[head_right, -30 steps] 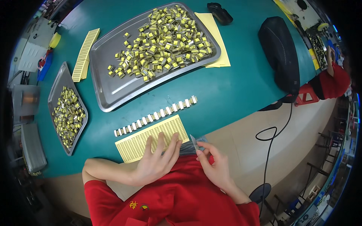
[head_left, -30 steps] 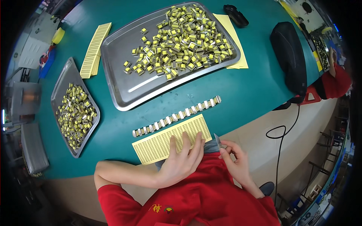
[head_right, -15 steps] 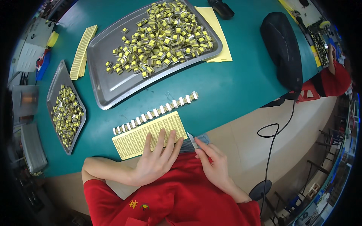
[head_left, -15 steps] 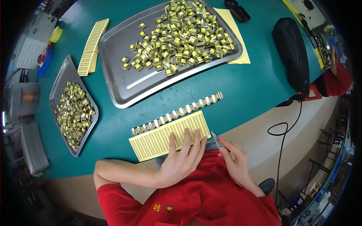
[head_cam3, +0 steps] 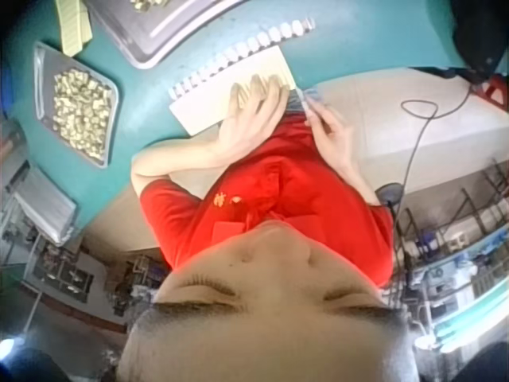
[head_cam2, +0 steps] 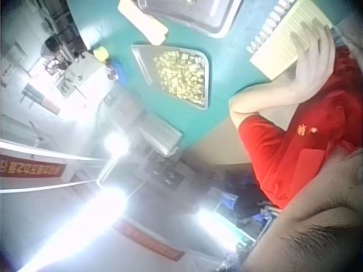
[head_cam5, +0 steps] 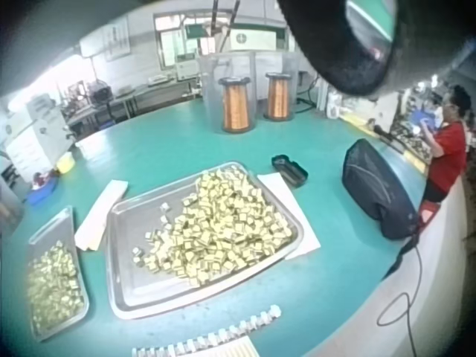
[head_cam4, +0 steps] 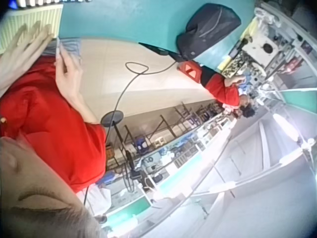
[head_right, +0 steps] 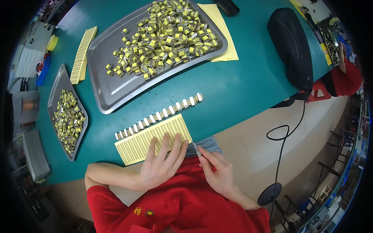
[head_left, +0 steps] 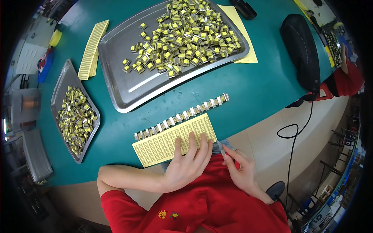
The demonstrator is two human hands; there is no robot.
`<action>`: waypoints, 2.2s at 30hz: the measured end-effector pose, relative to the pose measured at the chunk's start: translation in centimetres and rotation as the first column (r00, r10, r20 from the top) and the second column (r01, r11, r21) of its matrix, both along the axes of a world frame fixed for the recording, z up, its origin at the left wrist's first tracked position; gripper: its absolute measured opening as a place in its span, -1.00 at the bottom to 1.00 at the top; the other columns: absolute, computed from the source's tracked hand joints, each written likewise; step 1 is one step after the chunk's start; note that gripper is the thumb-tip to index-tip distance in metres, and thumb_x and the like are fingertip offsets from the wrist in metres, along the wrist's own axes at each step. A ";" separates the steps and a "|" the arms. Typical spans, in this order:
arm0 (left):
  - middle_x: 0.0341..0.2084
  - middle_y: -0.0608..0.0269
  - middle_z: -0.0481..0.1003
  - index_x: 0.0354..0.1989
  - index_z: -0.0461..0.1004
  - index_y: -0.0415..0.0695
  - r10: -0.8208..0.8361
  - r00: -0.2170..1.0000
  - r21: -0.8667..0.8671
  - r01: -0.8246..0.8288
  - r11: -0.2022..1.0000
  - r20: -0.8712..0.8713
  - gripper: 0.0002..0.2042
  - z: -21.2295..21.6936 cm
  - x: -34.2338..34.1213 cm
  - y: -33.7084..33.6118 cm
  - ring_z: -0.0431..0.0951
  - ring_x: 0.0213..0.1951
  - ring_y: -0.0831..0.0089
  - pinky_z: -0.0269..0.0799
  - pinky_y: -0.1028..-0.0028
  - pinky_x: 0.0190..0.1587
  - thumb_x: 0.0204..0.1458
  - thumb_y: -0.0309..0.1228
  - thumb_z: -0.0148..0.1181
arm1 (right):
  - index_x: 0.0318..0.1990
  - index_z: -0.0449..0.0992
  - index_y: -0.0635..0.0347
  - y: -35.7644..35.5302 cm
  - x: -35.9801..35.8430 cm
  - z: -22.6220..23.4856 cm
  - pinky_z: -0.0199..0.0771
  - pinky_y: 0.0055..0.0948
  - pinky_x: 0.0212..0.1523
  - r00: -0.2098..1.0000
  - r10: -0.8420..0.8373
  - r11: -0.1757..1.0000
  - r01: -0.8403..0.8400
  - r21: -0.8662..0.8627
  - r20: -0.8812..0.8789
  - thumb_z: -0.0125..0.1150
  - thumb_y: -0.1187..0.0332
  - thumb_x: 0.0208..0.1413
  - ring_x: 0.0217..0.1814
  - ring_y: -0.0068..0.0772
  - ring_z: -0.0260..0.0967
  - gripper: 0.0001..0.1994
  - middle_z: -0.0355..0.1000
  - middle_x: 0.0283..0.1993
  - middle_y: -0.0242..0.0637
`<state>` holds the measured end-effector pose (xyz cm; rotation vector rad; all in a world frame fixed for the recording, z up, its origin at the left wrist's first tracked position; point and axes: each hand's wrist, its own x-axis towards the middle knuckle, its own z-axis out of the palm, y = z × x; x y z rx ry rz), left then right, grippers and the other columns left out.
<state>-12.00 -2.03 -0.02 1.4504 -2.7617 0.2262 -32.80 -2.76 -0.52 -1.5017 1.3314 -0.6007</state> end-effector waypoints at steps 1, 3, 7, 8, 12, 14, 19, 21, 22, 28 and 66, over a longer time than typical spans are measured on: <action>0.11 -0.03 0.40 0.12 0.47 -0.20 0.000 1.000 0.005 0.000 1.000 -0.002 -0.50 0.2 0.0 0.0 0.47 0.04 0.04 0.50 0.02 -0.03 -0.05 -0.32 0.07 | 0.08 0.54 0.30 0.1 0.1 0.0 0.49 -0.58 -0.32 1.000 -0.006 1.000 0.007 -0.014 0.003 0.15 0.57 0.22 -0.38 -0.53 0.52 -0.72 0.48 -0.34 -0.24; 0.10 -0.03 0.41 0.12 0.47 -0.20 0.000 1.000 0.011 0.000 1.000 -0.005 -0.50 0.3 0.1 0.0 0.47 0.04 0.04 0.50 0.01 -0.03 -0.05 -0.32 0.08 | 0.07 0.54 0.31 0.2 0.2 -0.2 0.50 -0.59 -0.32 1.000 -0.015 1.000 0.015 -0.013 0.014 0.15 0.57 0.22 -0.38 -0.54 0.53 -0.72 0.49 -0.33 -0.24; 0.12 -0.05 0.41 0.12 0.48 -0.20 0.000 1.000 -0.004 0.000 1.000 0.005 -0.52 0.1 0.0 0.2 0.48 0.05 0.00 0.49 -0.02 -0.02 -0.03 -0.32 0.07 | 0.07 0.54 0.33 0.3 0.4 -0.3 0.51 -0.60 -0.31 0.999 -0.026 1.000 0.026 -0.006 0.024 0.15 0.58 0.22 -0.37 -0.54 0.53 -0.72 0.50 -0.32 -0.24; 0.13 -0.06 0.41 0.12 0.48 -0.20 0.003 1.000 -0.012 -0.002 1.000 0.010 -0.52 0.0 -0.1 0.3 0.48 0.06 -0.01 0.49 -0.03 -0.01 -0.02 -0.32 0.06 | 0.07 0.54 0.33 0.3 0.4 -0.3 0.51 -0.60 -0.31 0.999 -0.026 1.000 0.026 -0.006 0.024 0.15 0.58 0.22 -0.37 -0.54 0.53 -0.72 0.50 -0.32 -0.24; 0.14 -0.08 0.40 0.12 0.48 -0.21 0.005 1.000 -0.029 -0.005 1.000 0.023 -0.52 -0.2 -0.1 0.4 0.48 0.06 -0.04 0.48 -0.06 0.00 -0.01 -0.33 0.06 | 0.07 0.53 0.34 0.3 0.6 -0.4 0.51 -0.60 -0.31 0.999 -0.032 0.999 0.032 -0.002 0.028 0.15 0.57 0.22 -0.38 -0.54 0.53 -0.72 0.50 -0.32 -0.23; 0.14 -0.09 0.41 0.11 0.48 -0.22 -0.001 1.000 -0.009 0.001 1.000 -0.001 -0.53 -0.1 -0.1 0.4 0.49 0.06 -0.05 0.48 -0.07 0.01 -0.01 -0.33 0.06 | 0.07 0.53 0.34 0.3 0.6 -0.4 0.51 -0.60 -0.31 0.999 -0.039 0.999 0.039 0.004 0.035 0.15 0.57 0.22 -0.38 -0.54 0.53 -0.72 0.50 -0.31 -0.23; 0.15 -0.13 0.40 0.10 0.48 -0.26 -0.004 1.000 -0.006 0.004 1.000 0.009 -0.53 -0.1 -0.1 0.5 0.48 0.07 -0.07 0.45 -0.09 0.03 -0.01 -0.33 0.05 | 0.08 0.52 0.35 0.3 0.7 -0.9 0.51 -0.60 -0.31 0.999 -0.028 0.999 0.029 -0.021 0.027 0.14 0.58 0.23 -0.36 -0.54 0.52 -0.72 0.49 -0.31 -0.23; 0.16 -0.14 0.40 0.10 0.47 -0.28 -0.006 1.000 0.004 0.006 1.000 0.010 -0.52 -0.1 -0.1 0.5 0.48 0.08 -0.09 0.44 -0.10 0.04 -0.01 -0.34 0.04 | 0.09 0.52 0.35 0.3 0.8 -1.0 0.51 -0.60 -0.31 1.000 -0.017 0.999 0.018 -0.035 0.016 0.14 0.58 0.23 -0.36 -0.54 0.52 -0.72 0.49 -0.31 -0.24; 0.16 -0.16 0.39 0.10 0.47 -0.30 -0.004 1.000 0.004 0.004 1.000 0.007 -0.52 -0.1 -0.1 0.5 0.48 0.08 -0.10 0.43 -0.11 0.04 -0.02 -0.34 0.04 | 0.09 0.52 0.35 0.2 0.8 -1.0 0.52 -0.60 -0.31 1.000 -0.006 0.999 0.007 -0.049 0.005 0.13 0.59 0.23 -0.36 -0.54 0.52 -0.72 0.49 -0.31 -0.24; 0.17 -0.20 0.39 0.10 0.45 -0.34 -0.010 1.000 0.021 0.010 1.000 -0.002 -0.51 -0.2 0.0 0.5 0.48 0.09 -0.12 0.42 -0.12 0.05 -0.03 -0.35 0.04 | 0.08 0.52 0.34 0.2 0.7 -1.3 0.52 -0.60 -0.33 1.000 0.003 0.995 -0.004 -0.101 -0.012 0.14 0.60 0.22 -0.38 -0.54 0.52 -0.71 0.47 -0.34 -0.25; 0.16 -0.22 0.39 0.09 0.46 -0.36 -0.019 1.000 0.026 0.019 0.999 0.002 -0.50 -0.1 0.1 0.4 0.48 0.08 -0.13 0.44 -0.10 0.04 -0.03 -0.32 0.03 | 0.03 0.56 0.35 -0.4 0.4 -1.4 0.49 -0.58 -0.39 0.999 -0.023 0.990 0.027 -0.142 0.024 0.16 0.65 0.16 -0.46 -0.56 0.41 -0.72 0.41 -0.45 -0.29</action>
